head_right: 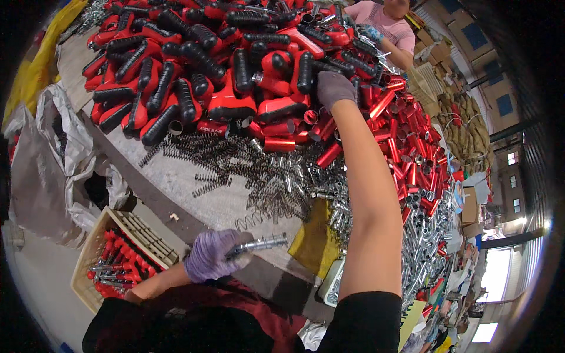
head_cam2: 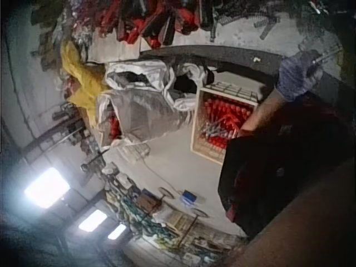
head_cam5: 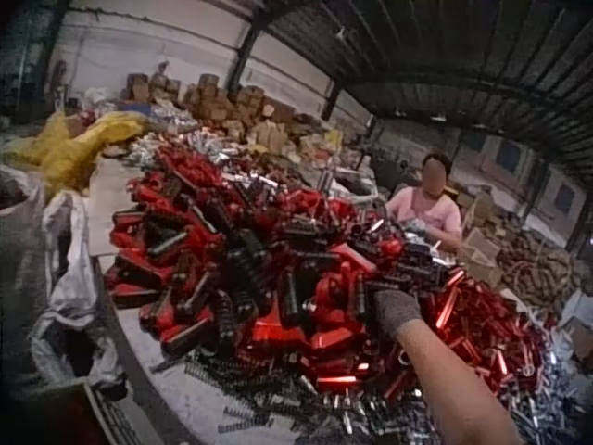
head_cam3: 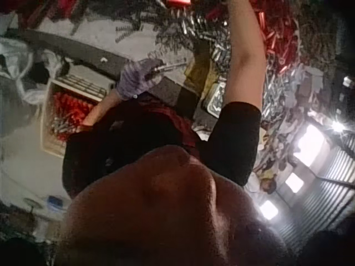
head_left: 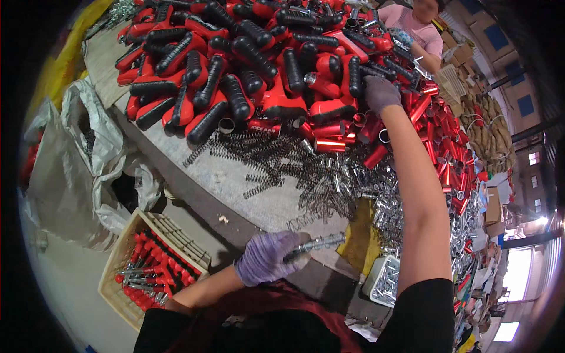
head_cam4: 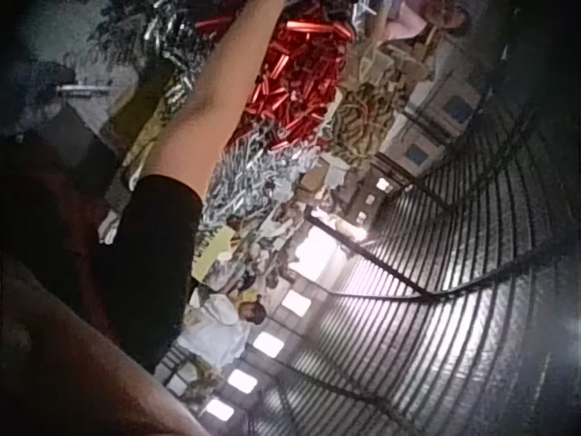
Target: The person assembles air blow guns by inserting metal components and springs into tubes, attaching plastic handles, and placing the finished tools into a crate.
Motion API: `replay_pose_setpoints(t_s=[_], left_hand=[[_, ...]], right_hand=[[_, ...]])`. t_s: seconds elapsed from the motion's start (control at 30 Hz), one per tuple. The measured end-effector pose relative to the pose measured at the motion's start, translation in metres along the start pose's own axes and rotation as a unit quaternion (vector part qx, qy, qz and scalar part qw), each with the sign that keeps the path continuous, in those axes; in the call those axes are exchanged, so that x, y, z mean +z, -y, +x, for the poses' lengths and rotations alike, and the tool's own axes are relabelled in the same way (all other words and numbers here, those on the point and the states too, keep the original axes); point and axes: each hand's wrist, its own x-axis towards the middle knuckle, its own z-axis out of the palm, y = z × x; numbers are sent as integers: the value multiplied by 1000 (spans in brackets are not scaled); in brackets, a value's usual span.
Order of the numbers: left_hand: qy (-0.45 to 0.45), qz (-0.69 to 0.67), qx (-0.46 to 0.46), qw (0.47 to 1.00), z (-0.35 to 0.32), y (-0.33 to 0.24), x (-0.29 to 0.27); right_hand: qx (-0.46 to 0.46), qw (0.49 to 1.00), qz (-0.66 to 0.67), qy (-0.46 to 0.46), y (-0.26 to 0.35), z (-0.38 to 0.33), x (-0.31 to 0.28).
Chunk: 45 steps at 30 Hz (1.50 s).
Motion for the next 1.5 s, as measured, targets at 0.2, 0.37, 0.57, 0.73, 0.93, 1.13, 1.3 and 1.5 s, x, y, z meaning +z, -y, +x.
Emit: replay_pose_setpoints(t_s=[0.2, 0.37, 0.57, 0.73, 0.93, 1.13, 1.3, 1.5], left_hand=[[5, -51, 13, 999, -2, 13, 5], [35, -57, 15, 998, 3, 13, 0], [51, -68, 5, 996, 1, 16, 0], [50, -71, 15, 996, 3, 13, -2], [46, -69, 23, 996, -3, 10, 1], [-12, -226, -98, 969, -8, 11, 5], [46, -412, -260, 872, 0, -18, 7], [129, -478, -266, 827, -21, -73, 48]], right_hand=[[113, 992, -37, -46, 12, 49, 6], [119, 992, -50, -4, 5, 68, 19], [111, 993, -28, 11, 11, 66, 12], [239, 971, 7, -18, 4, 54, 4], [129, 980, 152, -24, -20, 12, -14], [137, 851, 407, -304, -45, -105, -67], [143, 712, 641, -249, -42, -271, -94], [170, 699, 677, -157, -62, -383, -71]])
